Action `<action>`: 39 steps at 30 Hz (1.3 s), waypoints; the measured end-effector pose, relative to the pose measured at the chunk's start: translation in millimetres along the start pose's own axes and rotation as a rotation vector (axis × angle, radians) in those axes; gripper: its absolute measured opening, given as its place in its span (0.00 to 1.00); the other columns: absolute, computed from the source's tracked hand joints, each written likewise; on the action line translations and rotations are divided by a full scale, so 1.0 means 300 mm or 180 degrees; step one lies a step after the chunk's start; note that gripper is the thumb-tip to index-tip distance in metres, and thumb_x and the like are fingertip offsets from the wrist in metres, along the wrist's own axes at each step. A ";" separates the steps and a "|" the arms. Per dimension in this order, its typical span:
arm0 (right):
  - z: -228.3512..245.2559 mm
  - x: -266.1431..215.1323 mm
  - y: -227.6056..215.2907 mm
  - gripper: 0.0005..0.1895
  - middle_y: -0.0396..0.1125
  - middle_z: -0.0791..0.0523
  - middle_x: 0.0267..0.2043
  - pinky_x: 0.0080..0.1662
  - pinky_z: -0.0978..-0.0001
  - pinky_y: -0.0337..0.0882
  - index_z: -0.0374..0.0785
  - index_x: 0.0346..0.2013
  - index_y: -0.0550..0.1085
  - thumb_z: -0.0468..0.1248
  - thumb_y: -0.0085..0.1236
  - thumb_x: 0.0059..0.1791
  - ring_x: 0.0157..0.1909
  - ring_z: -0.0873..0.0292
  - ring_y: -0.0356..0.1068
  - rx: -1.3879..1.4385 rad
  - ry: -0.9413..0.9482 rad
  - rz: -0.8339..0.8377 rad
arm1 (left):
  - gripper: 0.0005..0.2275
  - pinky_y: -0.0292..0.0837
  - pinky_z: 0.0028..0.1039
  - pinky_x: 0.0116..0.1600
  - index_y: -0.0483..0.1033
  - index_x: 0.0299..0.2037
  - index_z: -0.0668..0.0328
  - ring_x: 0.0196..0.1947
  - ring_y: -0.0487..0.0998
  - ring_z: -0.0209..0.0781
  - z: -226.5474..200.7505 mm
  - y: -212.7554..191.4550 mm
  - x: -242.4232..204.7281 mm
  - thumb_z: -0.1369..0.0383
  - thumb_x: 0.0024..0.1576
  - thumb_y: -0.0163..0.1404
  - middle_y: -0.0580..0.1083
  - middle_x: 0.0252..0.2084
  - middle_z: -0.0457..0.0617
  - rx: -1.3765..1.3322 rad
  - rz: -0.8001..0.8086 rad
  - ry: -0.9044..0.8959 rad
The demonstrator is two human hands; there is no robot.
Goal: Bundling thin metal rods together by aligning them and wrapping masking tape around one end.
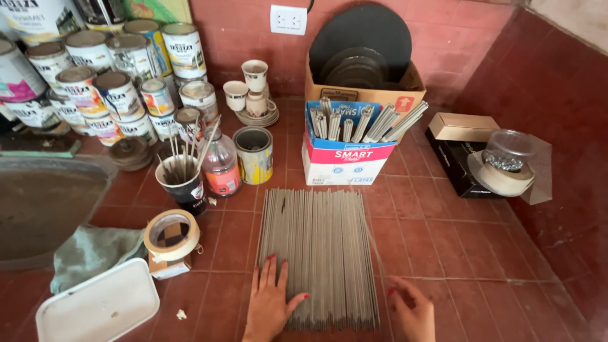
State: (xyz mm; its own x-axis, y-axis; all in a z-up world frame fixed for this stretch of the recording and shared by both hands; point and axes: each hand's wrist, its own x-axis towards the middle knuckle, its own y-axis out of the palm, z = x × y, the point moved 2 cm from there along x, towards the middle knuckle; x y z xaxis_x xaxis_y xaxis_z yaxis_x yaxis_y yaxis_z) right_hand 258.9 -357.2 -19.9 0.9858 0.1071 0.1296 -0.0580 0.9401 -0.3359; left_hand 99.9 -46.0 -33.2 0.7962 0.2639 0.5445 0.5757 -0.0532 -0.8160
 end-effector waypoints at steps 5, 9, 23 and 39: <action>0.051 -0.084 0.138 0.23 0.78 0.47 0.40 0.32 0.66 0.70 0.31 0.54 0.82 0.17 0.56 0.46 0.32 0.57 0.69 0.1267 0.0738 0.0570 | 0.20 0.60 0.46 0.67 0.75 0.55 0.64 0.56 0.77 0.47 -0.061 -0.135 0.094 0.56 0.60 0.53 0.77 0.57 0.49 -0.1106 -0.0206 -0.0340; 0.115 -0.166 0.294 0.20 0.81 0.46 0.45 0.29 0.69 0.70 0.26 0.52 0.81 0.19 0.56 0.46 0.31 0.57 0.72 0.1588 0.0544 0.0528 | 0.15 0.80 0.23 0.48 0.80 0.52 0.63 0.45 0.87 0.40 -0.134 -0.140 0.136 0.67 0.57 0.54 0.84 0.50 0.49 -0.3234 -0.0329 -0.1229; 0.262 -0.212 0.279 0.18 0.80 0.56 0.39 0.42 0.73 0.80 0.38 0.47 0.80 0.27 0.58 0.42 0.37 0.62 0.80 -0.0447 -0.1041 -0.0075 | 0.20 0.83 0.41 0.48 0.72 0.64 0.72 0.39 0.82 0.53 -0.075 -0.151 0.142 0.77 0.60 0.49 0.79 0.42 0.64 -0.5884 0.0141 -0.3188; -0.030 -0.100 0.127 0.35 0.59 0.58 0.74 0.71 0.19 0.44 0.63 0.61 0.71 0.37 0.55 0.38 0.78 0.41 0.52 -0.3723 -0.0450 -0.0476 | 0.18 0.76 0.35 0.40 0.75 0.62 0.73 0.36 0.78 0.47 -0.025 -0.192 0.113 0.76 0.62 0.45 0.77 0.40 0.59 -0.5791 -0.0142 -0.3006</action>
State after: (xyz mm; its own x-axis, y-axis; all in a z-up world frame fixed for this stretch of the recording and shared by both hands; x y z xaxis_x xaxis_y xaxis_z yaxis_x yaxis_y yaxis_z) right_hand 228.7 -327.5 -45.1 0.9401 0.1250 0.3173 0.3081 0.0877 -0.9473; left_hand 95.2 -41.2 33.6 0.8001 0.5719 -0.1811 0.5478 -0.5734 0.6093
